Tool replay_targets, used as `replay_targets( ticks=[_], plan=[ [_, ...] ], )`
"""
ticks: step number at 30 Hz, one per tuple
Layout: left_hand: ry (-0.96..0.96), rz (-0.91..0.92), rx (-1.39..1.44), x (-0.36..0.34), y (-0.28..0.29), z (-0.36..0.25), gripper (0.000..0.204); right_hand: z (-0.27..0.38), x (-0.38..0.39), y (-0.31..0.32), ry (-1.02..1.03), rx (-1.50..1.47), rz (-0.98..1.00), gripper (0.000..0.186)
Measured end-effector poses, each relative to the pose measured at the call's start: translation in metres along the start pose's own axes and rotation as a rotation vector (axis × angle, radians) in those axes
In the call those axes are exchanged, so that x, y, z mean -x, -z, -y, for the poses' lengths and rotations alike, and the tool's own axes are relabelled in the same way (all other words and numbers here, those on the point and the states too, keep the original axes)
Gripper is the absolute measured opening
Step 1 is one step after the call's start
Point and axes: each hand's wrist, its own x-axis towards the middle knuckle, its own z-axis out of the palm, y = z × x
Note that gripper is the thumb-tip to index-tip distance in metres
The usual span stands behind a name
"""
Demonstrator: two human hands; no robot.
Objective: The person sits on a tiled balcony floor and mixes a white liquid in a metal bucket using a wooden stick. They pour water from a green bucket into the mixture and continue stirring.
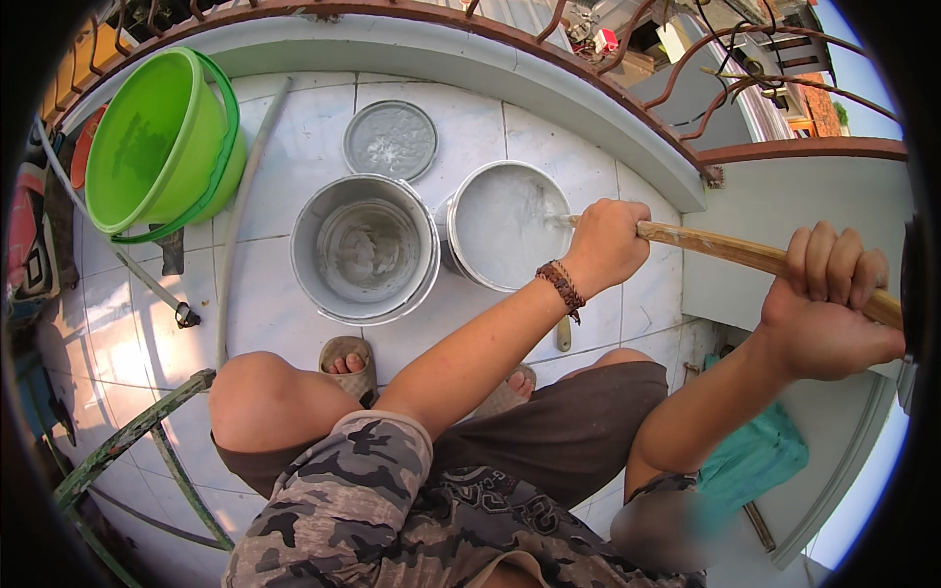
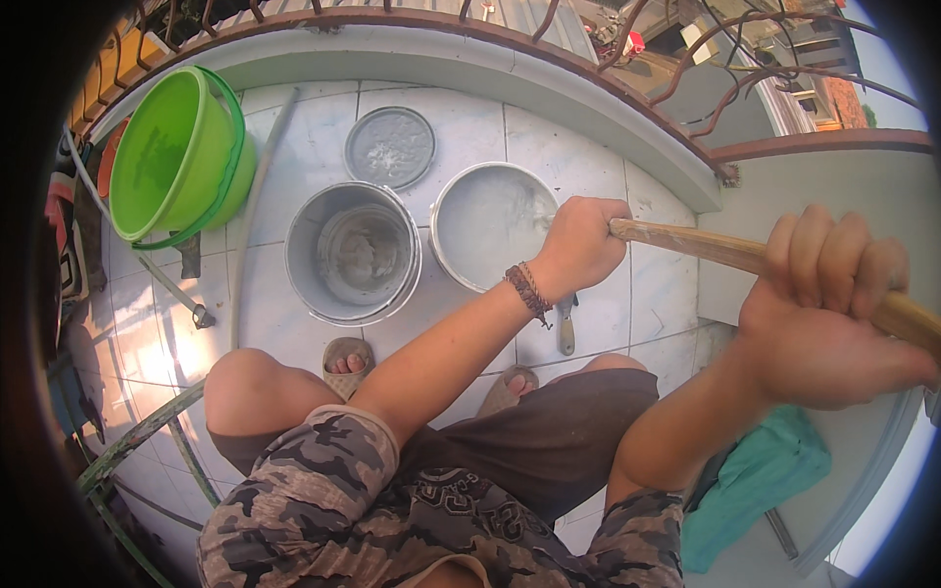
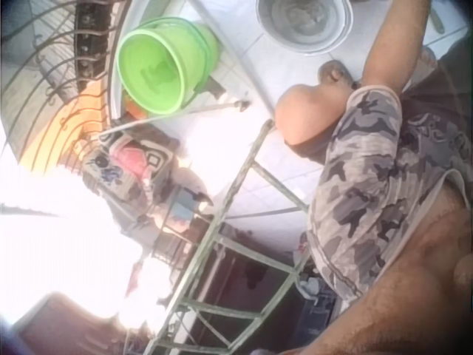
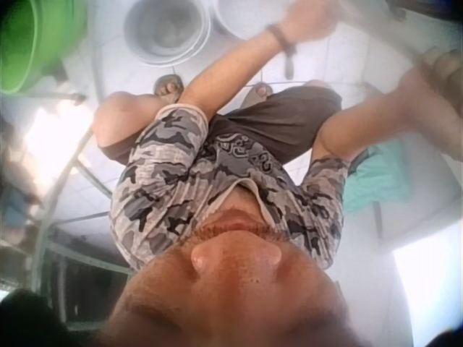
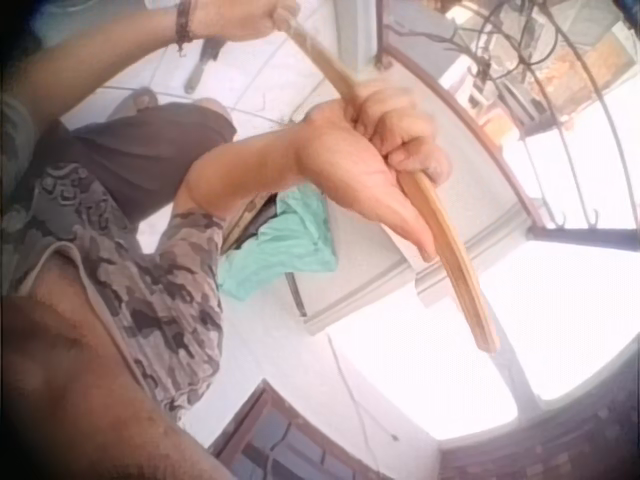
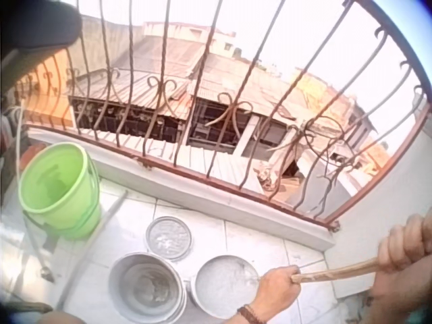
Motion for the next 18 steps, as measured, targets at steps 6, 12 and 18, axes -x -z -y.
replay_targets(
  ticks=[6,12,18],
  plan=[
    [0.126,0.212,-0.004,0.016,-0.003,-0.012,0.014,0.003,-0.019,0.006,-0.082,0.082,0.019,0.062],
    [0.211,0.321,-0.166,0.013,0.021,-0.015,0.016,-0.033,-0.049,0.028,-0.237,-0.110,0.076,0.065],
    [0.123,0.047,-0.323,0.004,0.038,-0.009,0.012,-0.041,-0.038,0.017,-0.200,-0.247,0.041,0.068]
  ],
)
